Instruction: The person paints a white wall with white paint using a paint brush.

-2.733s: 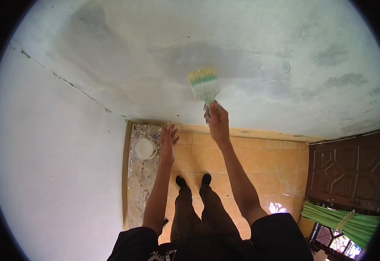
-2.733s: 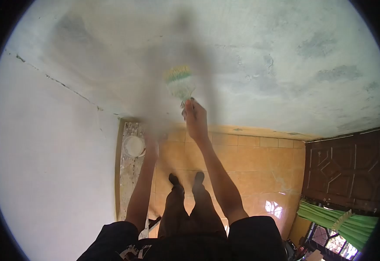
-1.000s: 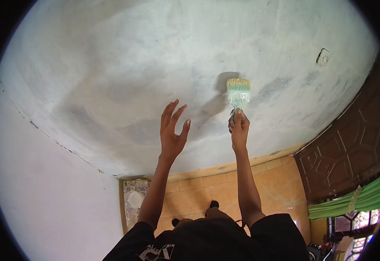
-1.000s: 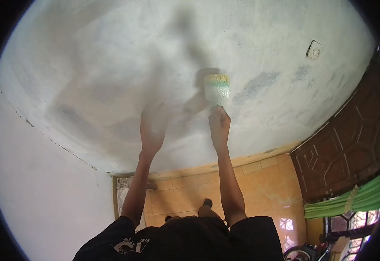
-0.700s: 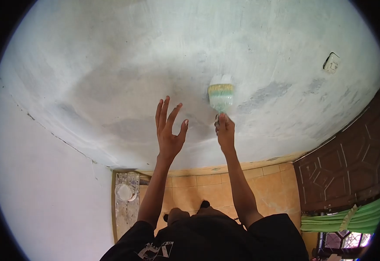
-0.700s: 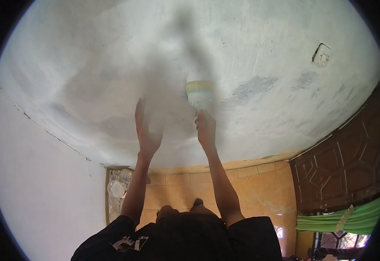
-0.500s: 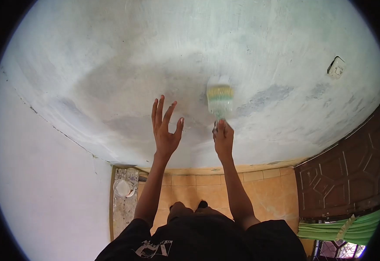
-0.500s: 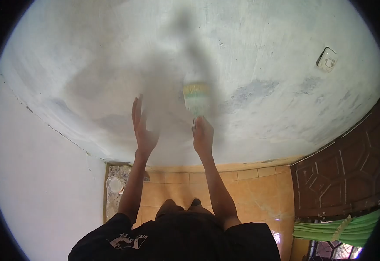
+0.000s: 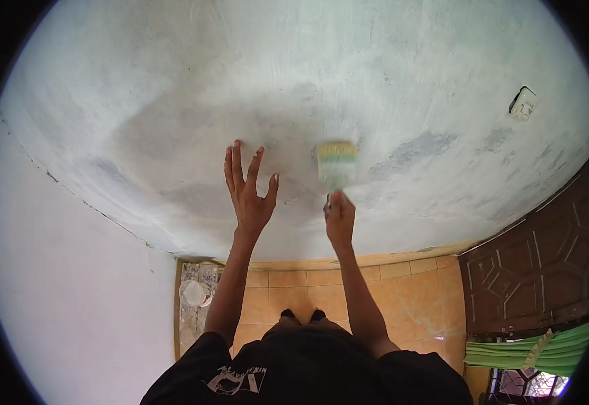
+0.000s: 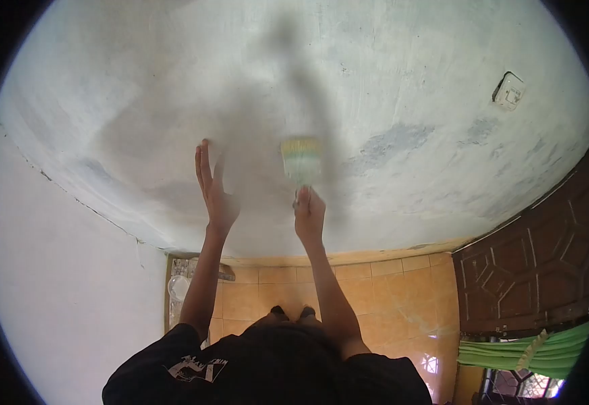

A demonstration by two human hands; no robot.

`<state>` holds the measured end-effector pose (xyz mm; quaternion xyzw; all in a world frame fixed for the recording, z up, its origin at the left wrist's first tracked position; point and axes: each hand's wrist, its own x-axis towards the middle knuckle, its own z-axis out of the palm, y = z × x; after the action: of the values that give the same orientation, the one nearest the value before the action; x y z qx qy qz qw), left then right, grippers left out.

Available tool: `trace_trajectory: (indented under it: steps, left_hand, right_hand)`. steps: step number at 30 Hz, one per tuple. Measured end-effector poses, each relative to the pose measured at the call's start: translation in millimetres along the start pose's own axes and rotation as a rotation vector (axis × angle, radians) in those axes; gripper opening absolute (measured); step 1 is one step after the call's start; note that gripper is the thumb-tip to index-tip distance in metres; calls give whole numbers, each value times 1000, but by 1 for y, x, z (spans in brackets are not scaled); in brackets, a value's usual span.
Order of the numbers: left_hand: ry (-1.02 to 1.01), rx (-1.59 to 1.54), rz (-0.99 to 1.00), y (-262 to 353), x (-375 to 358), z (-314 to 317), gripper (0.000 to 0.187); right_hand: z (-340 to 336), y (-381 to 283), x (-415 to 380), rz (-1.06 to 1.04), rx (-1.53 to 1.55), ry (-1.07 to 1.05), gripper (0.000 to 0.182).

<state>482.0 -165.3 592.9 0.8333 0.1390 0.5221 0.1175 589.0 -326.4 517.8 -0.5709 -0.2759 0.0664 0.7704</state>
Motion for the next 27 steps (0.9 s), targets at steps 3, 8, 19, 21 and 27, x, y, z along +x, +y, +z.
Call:
trace_trajectory:
  steps: [3,8,19,21,27]
  left_hand:
    - [-14,9,21,-4,-2,5,63]
    - [-55,39,-16,-8,-4,14,70]
    - [-70,83,-13,-14,-8,23,77]
    - [-81,90,-13,-15,-9,23,78]
    - [-65,85,-1,-18,-11,27,79]
  right_hand:
    - [17,-38,32,-88,-29,7,47]
    - [17,-8,31,-73,-71,1,45]
    - [18,-26,19,-25,-22,9,45]
    - [24,-32,30,-23,14,1,45]
    - [-5,42,-17,32,-79,28,44]
